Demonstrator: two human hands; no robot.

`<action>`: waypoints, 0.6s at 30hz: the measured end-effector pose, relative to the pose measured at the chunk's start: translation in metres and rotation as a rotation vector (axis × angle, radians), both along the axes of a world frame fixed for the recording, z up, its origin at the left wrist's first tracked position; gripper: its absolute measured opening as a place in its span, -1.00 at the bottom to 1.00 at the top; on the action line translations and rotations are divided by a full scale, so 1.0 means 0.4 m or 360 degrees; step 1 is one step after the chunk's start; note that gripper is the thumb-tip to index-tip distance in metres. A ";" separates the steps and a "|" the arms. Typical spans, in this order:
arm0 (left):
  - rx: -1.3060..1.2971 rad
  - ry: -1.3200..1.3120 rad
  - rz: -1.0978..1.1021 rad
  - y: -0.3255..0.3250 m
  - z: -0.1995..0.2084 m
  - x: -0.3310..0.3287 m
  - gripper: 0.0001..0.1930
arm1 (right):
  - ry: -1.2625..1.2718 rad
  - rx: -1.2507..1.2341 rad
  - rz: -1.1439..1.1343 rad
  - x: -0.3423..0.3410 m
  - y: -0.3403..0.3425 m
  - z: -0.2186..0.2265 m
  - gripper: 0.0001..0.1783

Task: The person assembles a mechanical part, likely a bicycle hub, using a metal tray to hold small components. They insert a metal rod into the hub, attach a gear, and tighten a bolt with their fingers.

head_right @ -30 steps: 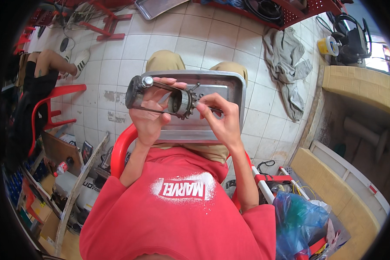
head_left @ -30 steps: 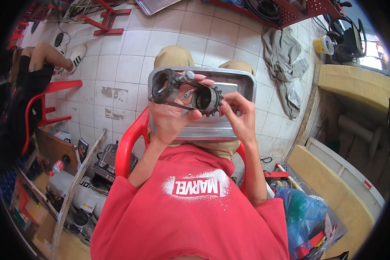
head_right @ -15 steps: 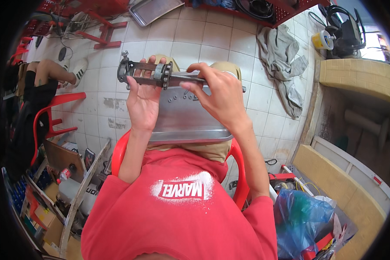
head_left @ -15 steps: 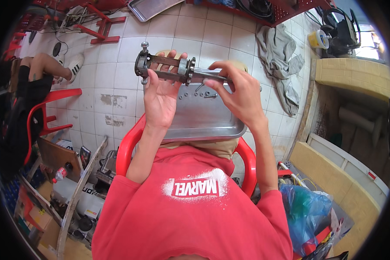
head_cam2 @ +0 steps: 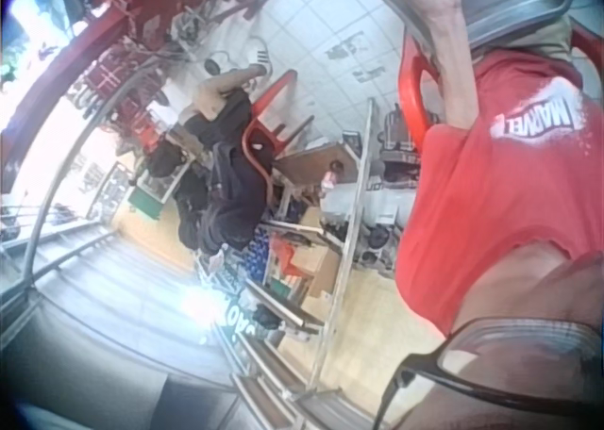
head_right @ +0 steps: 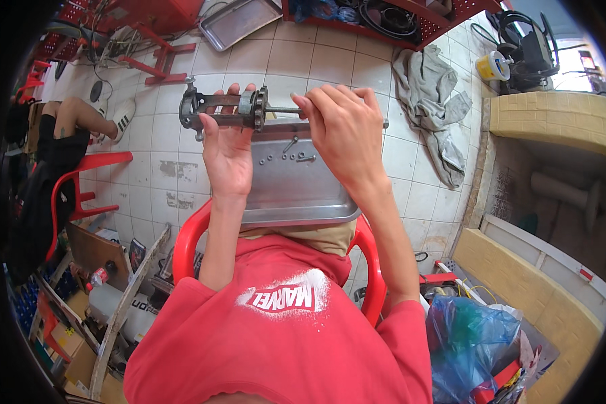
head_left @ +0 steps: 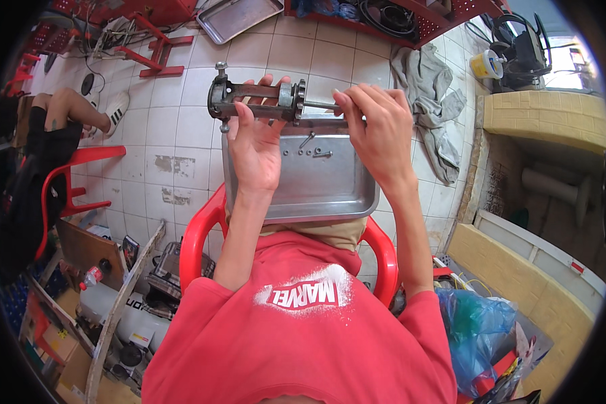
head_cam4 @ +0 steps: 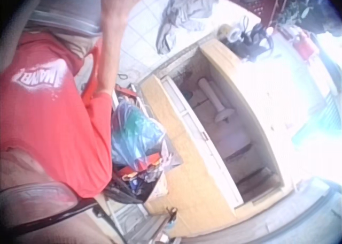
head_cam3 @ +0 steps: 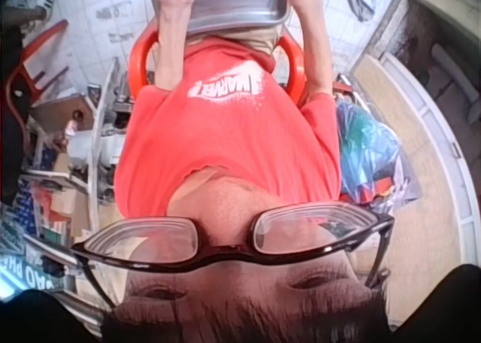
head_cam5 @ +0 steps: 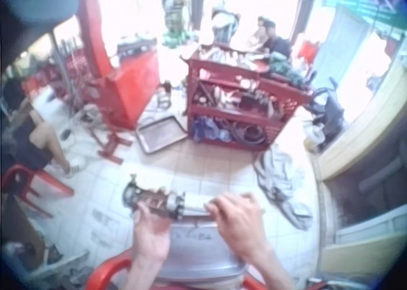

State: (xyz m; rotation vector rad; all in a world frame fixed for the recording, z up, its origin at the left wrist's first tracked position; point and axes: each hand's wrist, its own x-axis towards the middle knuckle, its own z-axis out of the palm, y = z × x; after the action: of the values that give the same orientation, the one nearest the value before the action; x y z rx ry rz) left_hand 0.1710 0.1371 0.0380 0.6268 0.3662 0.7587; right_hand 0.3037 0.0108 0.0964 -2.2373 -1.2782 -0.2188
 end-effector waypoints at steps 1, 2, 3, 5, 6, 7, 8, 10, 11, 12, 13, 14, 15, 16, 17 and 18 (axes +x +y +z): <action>0.0000 -0.0003 0.0000 0.000 -0.001 0.001 -0.45 | 0.0101 0.0062 0.0034 -0.001 -0.002 0.001 -0.82; -0.0008 -0.0022 0.0018 0.002 0.001 0.003 -0.45 | 0.0201 0.0125 0.0070 0.000 -0.003 0.001 -0.82; -0.0019 -0.0038 0.0039 0.004 0.006 0.003 -0.45 | 0.0188 0.0113 0.0060 0.002 -0.007 0.000 -0.82; -0.0040 -0.0068 0.0047 0.007 0.010 0.004 -0.45 | 0.0161 0.0089 0.0041 0.006 -0.016 -0.007 -0.81; -0.0053 -0.0078 0.0031 0.007 0.011 0.003 -0.46 | 0.0103 0.0079 0.0032 0.006 -0.017 -0.012 -0.81; -0.0066 -0.0088 0.0014 0.007 0.011 0.002 -0.46 | 0.0045 0.0070 0.0023 0.007 -0.016 -0.018 -0.81; -0.0073 -0.0085 -0.0002 0.006 0.013 0.001 -0.46 | -0.0014 0.0060 0.0013 0.008 -0.017 -0.023 -0.81; -0.0085 -0.0077 -0.0027 0.004 0.016 -0.002 -0.47 | -0.0023 0.0004 -0.0005 0.006 -0.020 -0.031 -0.81; -0.0089 -0.0084 -0.0021 0.003 0.016 -0.002 -0.47 | -0.0028 -0.0024 -0.0014 0.005 -0.021 -0.032 -0.81; -0.0094 -0.0089 -0.0014 0.002 0.012 -0.002 -0.47 | 0.0034 0.0028 -0.0002 0.001 -0.019 -0.026 -0.81; -0.0098 -0.0095 -0.0009 0.001 0.009 -0.002 -0.47 | 0.0097 0.0080 0.0010 -0.006 -0.016 -0.012 -0.81; -0.0093 -0.0084 -0.0008 0.003 0.006 -0.003 -0.46 | 0.0159 0.0132 0.0022 -0.009 -0.013 -0.003 -0.80; -0.0088 -0.0076 -0.0011 0.004 0.006 -0.003 -0.46 | 0.0146 0.0109 0.0039 -0.009 -0.014 0.001 -0.80; -0.0083 -0.0068 -0.0015 0.004 0.004 -0.003 -0.46 | 0.0134 0.0087 0.0057 -0.008 -0.015 0.004 -0.80; -0.0106 -0.0068 -0.0014 0.002 0.003 -0.001 -0.46 | 0.0122 0.0065 0.0074 -0.006 -0.016 0.006 -0.80; -0.0127 -0.0067 -0.0015 -0.001 0.003 -0.002 -0.46 | 0.0091 0.0011 0.0041 -0.006 -0.016 0.001 -0.80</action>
State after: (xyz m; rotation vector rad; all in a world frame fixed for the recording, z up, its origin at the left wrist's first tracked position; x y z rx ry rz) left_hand 0.1704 0.1367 0.0391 0.5368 0.3531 0.7439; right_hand 0.3011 0.0043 0.0969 -2.2042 -1.2732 -0.1480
